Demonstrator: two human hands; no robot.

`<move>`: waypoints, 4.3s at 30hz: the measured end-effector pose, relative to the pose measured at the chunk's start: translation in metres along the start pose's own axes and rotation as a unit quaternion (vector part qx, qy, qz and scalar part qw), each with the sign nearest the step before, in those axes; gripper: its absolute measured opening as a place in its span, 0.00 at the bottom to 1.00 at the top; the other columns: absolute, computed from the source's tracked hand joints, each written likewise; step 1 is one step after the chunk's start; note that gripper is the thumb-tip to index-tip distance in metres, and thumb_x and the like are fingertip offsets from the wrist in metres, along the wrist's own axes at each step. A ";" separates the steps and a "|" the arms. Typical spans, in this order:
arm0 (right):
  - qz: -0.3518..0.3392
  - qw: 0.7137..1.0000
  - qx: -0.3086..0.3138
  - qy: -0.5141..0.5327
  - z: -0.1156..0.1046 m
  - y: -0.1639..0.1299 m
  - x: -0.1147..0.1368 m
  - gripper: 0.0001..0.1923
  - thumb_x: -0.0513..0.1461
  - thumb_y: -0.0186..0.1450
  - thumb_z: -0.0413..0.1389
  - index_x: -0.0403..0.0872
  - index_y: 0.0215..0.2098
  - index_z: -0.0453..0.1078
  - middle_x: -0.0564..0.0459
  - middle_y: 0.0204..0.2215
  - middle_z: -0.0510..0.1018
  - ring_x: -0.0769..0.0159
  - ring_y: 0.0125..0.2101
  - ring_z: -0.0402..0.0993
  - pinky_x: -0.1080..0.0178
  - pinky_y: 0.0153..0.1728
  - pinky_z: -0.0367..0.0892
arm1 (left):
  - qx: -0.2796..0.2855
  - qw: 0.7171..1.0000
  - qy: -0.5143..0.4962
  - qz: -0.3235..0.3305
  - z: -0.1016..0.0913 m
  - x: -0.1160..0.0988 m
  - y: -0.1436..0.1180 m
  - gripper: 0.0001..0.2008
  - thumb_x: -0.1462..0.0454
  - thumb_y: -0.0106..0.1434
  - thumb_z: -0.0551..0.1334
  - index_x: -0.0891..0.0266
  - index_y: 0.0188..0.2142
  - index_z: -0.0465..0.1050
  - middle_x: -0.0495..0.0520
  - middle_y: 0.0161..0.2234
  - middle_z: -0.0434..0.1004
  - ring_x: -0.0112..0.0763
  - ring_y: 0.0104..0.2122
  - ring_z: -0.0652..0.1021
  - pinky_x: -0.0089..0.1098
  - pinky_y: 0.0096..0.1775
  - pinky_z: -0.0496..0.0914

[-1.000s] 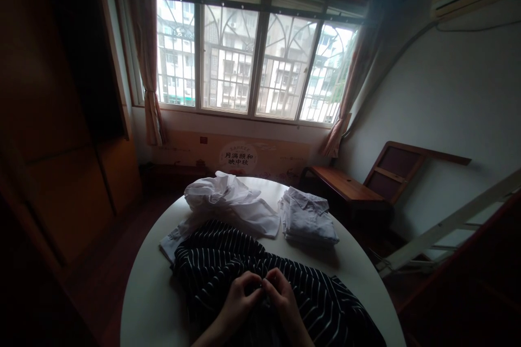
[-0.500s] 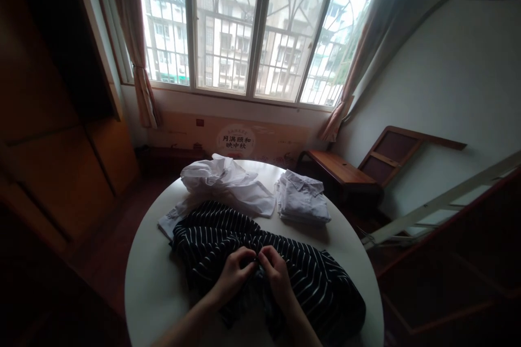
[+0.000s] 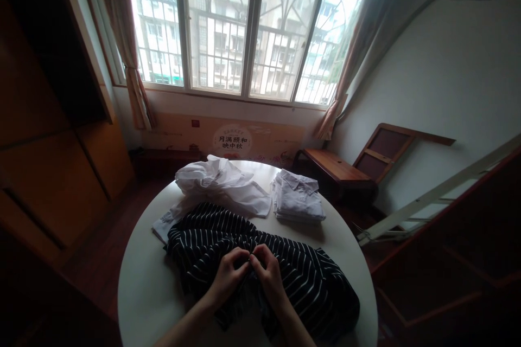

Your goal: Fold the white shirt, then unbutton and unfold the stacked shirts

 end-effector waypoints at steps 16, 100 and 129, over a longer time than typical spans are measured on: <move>0.055 0.992 -0.110 -0.017 -0.021 0.008 -0.004 0.15 0.49 0.57 0.52 0.45 0.25 0.64 0.56 0.21 0.69 0.68 0.23 0.65 0.66 0.27 0.61 | -0.050 0.998 0.015 0.023 -0.013 -0.011 0.001 0.05 0.66 0.55 0.58 0.62 0.31 0.72 0.51 0.31 0.73 0.32 0.35 0.73 0.31 0.40 0.67; 0.049 0.999 -0.016 -0.012 0.002 0.034 -0.016 0.08 0.43 0.56 0.50 0.46 0.26 0.60 0.58 0.22 0.65 0.69 0.25 0.61 0.65 0.30 0.59 | 0.044 0.997 0.036 -0.045 -0.011 0.009 0.033 0.14 0.57 0.58 0.56 0.65 0.37 0.70 0.54 0.36 0.75 0.35 0.38 0.74 0.33 0.43 0.66; -0.047 0.995 -0.021 -0.091 0.002 0.023 0.001 0.06 0.40 0.59 0.52 0.46 0.27 0.65 0.53 0.27 0.70 0.67 0.29 0.65 0.64 0.34 0.61 | 0.009 0.990 0.134 0.046 -0.010 0.008 0.025 0.04 0.67 0.56 0.57 0.64 0.32 0.69 0.52 0.32 0.73 0.31 0.34 0.74 0.32 0.39 0.67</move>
Point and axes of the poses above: each hand's wrist, its own y-axis towards the middle knuckle, its own z-axis out of the palm, x = y × z, the point moved 3 cm from there along y, towards the middle knuckle
